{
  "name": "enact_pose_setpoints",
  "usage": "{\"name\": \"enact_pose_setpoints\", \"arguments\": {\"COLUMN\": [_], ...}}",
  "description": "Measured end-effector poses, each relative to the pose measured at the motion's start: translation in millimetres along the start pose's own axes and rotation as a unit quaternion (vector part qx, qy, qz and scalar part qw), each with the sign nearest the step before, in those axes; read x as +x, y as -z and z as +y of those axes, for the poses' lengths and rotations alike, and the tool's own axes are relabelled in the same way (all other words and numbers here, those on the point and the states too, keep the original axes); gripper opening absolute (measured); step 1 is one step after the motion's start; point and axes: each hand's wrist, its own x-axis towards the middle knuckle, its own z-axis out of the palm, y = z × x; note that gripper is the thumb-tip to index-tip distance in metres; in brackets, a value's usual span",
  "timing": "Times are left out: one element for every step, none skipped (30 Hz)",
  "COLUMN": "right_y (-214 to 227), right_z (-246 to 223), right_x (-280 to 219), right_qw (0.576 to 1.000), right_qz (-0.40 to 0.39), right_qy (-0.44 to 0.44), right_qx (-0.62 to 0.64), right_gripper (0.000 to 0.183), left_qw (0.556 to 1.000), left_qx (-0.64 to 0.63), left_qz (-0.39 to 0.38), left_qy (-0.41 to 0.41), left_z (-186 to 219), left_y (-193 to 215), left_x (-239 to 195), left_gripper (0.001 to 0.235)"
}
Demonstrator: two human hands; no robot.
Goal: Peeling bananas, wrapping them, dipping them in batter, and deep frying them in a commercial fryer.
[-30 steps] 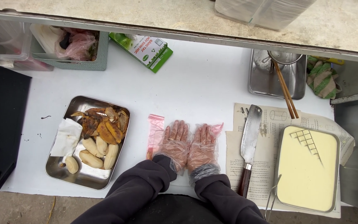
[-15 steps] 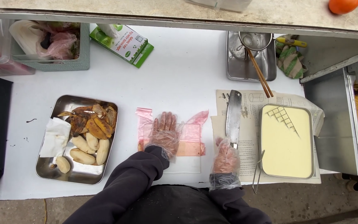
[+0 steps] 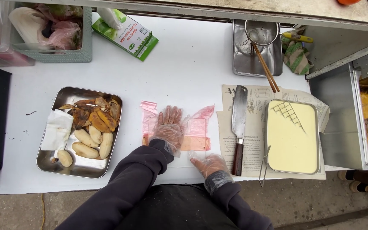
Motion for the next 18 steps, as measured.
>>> {"name": "enact_pose_setpoints", "arguments": {"right_y": [-9, -17, -10, -3, 1, -8, -21, -33, -30, -25, -19, -1, 16, 33, 47, 60, 75, 65], "right_z": [6, 12, 11, 9, 9, 18, 26, 35, 27, 20, 19, 14, 10, 7, -2, -11, -19, -25], "right_x": [18, 35, 28, 21, 11, 25, 36, 48, 39, 31, 21, 18, 13, 9, 10, 10, 12, 41], "right_qw": [0.999, 0.997, 0.996, 0.996, 0.996, 0.996, 0.979, 0.908, 0.908, 0.888, 0.868, 0.869, 0.892, 0.913, 0.913, 0.939, 0.960, 0.960], "right_qz": [0.004, 0.008, 0.012, -0.002, -0.021, -0.020, -0.056, -0.090, -0.092, -0.089, -0.084, -0.083, -0.068, -0.053, -0.056, -0.035, -0.014, -0.015], "right_qy": [0.018, 0.035, 0.041, 0.055, 0.067, 0.069, 0.087, 0.098, 0.106, 0.116, 0.120, 0.124, 0.109, 0.095, 0.099, 0.078, 0.059, 0.063], "right_qx": [-0.036, -0.072, -0.076, -0.065, -0.055, -0.059, 0.175, 0.398, 0.396, 0.436, 0.475, 0.472, 0.433, 0.394, 0.392, 0.334, 0.274, 0.272], "right_gripper": [0.089, 0.097, 0.097, 0.092, 0.088, 0.088, 0.072, 0.065, 0.065, 0.053, 0.043, 0.043, 0.039, 0.035, 0.035, 0.034, 0.037, 0.037], "left_qw": [0.990, 0.960, 0.962, 0.971, 0.973, 0.973, 0.970, 0.964, 0.966, 0.956, 0.928, 0.927, 0.855, 0.750, 0.748, 0.690, 0.584, 0.583], "left_qx": [-0.037, -0.075, -0.075, -0.121, -0.168, -0.168, -0.203, -0.238, -0.233, -0.212, -0.193, -0.193, -0.159, -0.117, -0.115, -0.336, -0.535, -0.535], "left_qz": [-0.136, -0.268, -0.262, -0.207, -0.154, -0.152, -0.121, -0.089, -0.084, -0.033, 0.016, 0.019, 0.089, 0.155, 0.157, 0.021, -0.116, -0.111], "left_qy": [0.005, 0.013, 0.018, 0.025, 0.031, 0.035, 0.055, 0.075, 0.079, 0.201, 0.319, 0.321, 0.486, 0.633, 0.635, 0.641, 0.599, 0.601], "left_z": [-3, -7, -11, -16, -21, -24, -29, -34, -30, -25, -12, -11, -7, -3, -36, -68, -99, -96], "left_y": [18, 36, 18, -1, -19, -18, -16, -13, 14, 41, 67, 96, 126, 156, 175, 194, 214, 224], "left_x": [7, 13, 10, 6, -2, 2, 0, -1, 0, 2, 2, 2, 0, -2, -8, -14, -20, -31], "left_gripper": [0.070, 0.070, 0.070, 0.074, 0.078, 0.078, 0.074, 0.071, 0.071, 0.065, 0.061, 0.061, 0.062, 0.070, 0.070, 0.067, 0.069, 0.069]}}
